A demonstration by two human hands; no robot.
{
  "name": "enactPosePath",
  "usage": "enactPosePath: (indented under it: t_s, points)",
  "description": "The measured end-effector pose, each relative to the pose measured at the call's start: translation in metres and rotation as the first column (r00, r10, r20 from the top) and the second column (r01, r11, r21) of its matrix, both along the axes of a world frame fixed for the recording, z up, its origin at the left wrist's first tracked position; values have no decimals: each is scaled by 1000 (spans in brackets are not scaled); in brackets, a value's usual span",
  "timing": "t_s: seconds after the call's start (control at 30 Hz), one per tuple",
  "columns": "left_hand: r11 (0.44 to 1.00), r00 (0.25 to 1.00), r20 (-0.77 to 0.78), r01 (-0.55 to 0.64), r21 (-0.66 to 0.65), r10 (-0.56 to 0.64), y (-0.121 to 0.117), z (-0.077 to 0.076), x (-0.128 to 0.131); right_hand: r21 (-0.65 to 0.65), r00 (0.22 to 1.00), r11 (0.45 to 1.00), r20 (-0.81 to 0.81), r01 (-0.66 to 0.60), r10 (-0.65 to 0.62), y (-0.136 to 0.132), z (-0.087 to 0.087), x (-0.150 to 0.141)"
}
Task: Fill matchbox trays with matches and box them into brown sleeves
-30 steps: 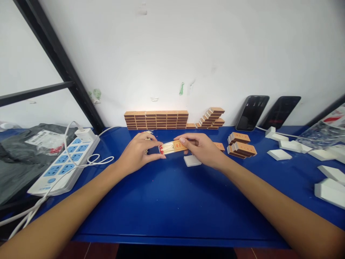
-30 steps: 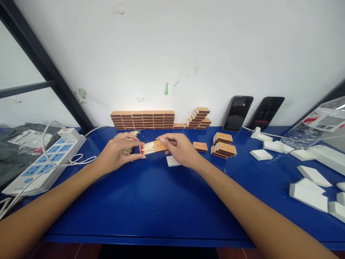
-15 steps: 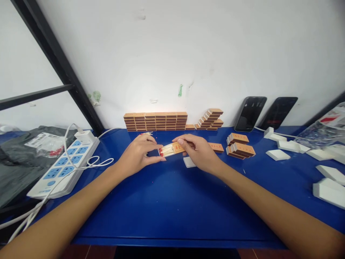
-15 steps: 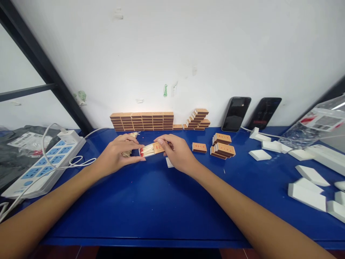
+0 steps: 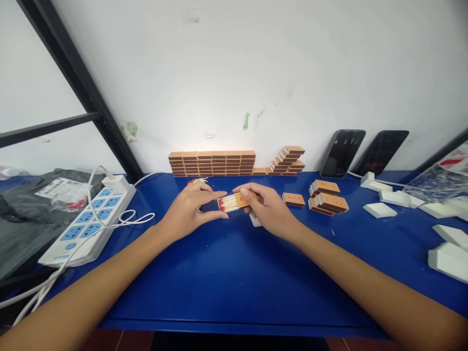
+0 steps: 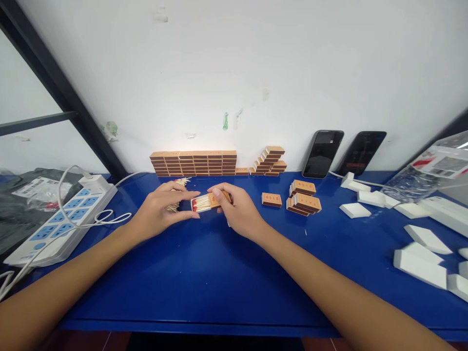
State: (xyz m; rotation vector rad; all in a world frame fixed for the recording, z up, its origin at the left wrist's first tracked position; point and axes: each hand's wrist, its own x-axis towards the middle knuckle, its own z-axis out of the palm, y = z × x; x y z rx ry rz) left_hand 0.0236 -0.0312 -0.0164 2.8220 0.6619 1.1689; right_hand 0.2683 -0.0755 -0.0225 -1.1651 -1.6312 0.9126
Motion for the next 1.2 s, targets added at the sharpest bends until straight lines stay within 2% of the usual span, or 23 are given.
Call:
enactPosePath:
  t_s: [0.23, 0.5, 0.63, 0.8, 1.03, 1.2]
  points:
    - [995, 992, -86, 94, 19, -92, -8, 9, 6, -48, 994, 999, -106, 3, -8, -3, 6, 0]
    - [992, 988, -92, 126, 28, -123, -6, 6, 5, -81, 994, 997, -112, -14, 5, -4, 3, -1]
    - [993, 992, -61, 114, -13, -115, -10, 6, 6, -99, 988, 995, -154, -28, 13, -9, 3, -7]
    - [996, 997, 32, 65, -57, -63, -19, 2, 11, -72, 982, 991, -161, -109, 96, -22, 6, -21]
    - [991, 989, 66, 133, -7, -133, -21, 4, 15, -102, 971, 973, -139, -208, 193, -42, 13, -30]
    - [990, 989, 52, 140, -1, -140, -20, 5, 14, -94, 956, 953, -91, -286, 278, -43, 14, -27]
